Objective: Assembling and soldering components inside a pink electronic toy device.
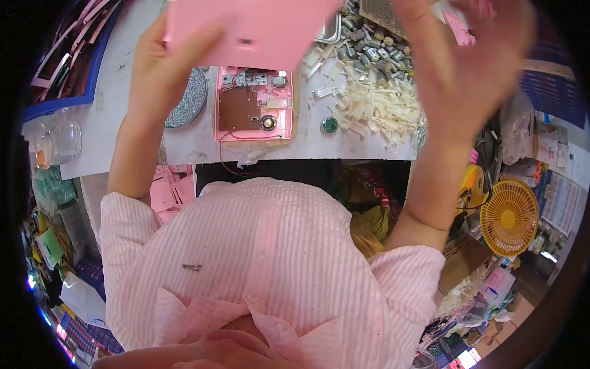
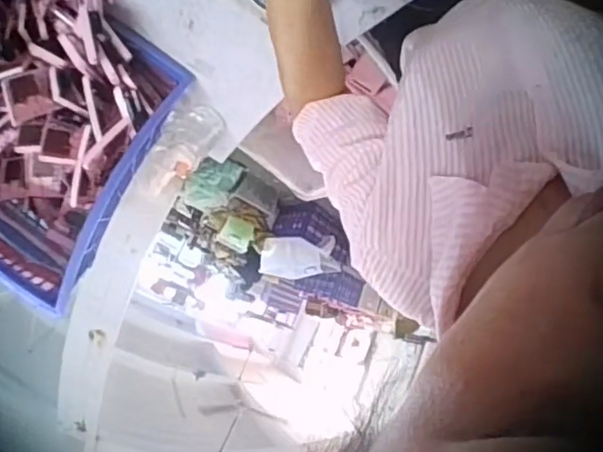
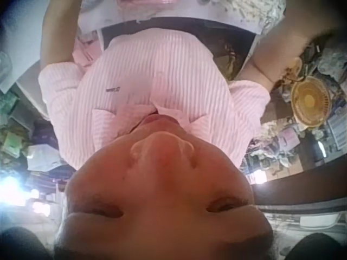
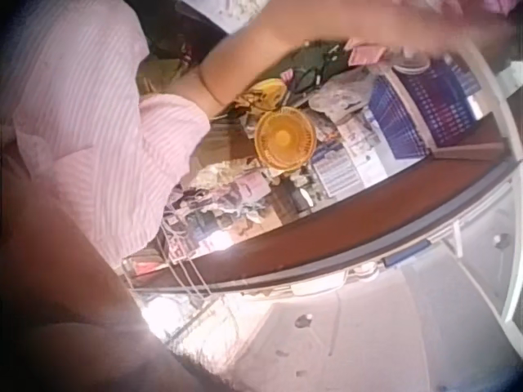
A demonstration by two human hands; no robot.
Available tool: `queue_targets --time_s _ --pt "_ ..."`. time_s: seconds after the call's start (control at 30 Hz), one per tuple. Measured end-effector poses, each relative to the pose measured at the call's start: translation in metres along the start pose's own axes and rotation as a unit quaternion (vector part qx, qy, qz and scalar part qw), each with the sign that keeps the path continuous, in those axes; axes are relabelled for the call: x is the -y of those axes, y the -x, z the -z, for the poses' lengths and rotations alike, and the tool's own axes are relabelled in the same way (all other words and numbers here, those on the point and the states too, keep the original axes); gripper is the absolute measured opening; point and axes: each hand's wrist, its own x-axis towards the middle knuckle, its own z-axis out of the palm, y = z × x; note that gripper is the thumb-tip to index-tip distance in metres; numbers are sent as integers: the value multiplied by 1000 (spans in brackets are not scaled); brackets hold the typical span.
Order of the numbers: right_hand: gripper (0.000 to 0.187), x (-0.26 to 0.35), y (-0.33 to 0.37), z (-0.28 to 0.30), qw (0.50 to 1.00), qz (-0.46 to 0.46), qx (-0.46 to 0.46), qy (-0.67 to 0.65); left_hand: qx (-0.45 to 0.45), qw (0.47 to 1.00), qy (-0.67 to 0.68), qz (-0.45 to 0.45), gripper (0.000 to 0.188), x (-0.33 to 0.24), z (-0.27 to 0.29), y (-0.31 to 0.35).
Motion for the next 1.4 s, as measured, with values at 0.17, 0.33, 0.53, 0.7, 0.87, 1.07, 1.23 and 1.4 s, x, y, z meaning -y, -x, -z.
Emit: queue_targets --time_s 0.17,0.33,0.53,0.7,0.87,1.07,1.23,1.4 --pt "70 3 91 -71 881 -317 82 -343 -144 985 -67 -60 66 54 -2 25" --pt "69 -5 162 -69 906 -367 179 -109 -2 920 -392 27 88 71 -6 59" --pt "58 -18 155 -84 913 -294 276 58 -33 909 -417 2 77 95 -1 60" --pt "52 -29 147 -90 920 -184 339 72 -101 926 -363 12 66 95 -6 86" --pt "48 -20 138 -94 905 -141 378 132 -119 903 -395 115 59 99 -11 109" --pt "47 -19 118 -88 880 -125 439 133 -51 910 -379 160 45 84 12 100" --pt "35 -82 52 -68 980 -179 -15 -81 -126 834 -537 -17 20 98 80 90" --pt "37 -108 -58 -70 993 39 27 107 -89 825 -559 -6 13 106 85 78"
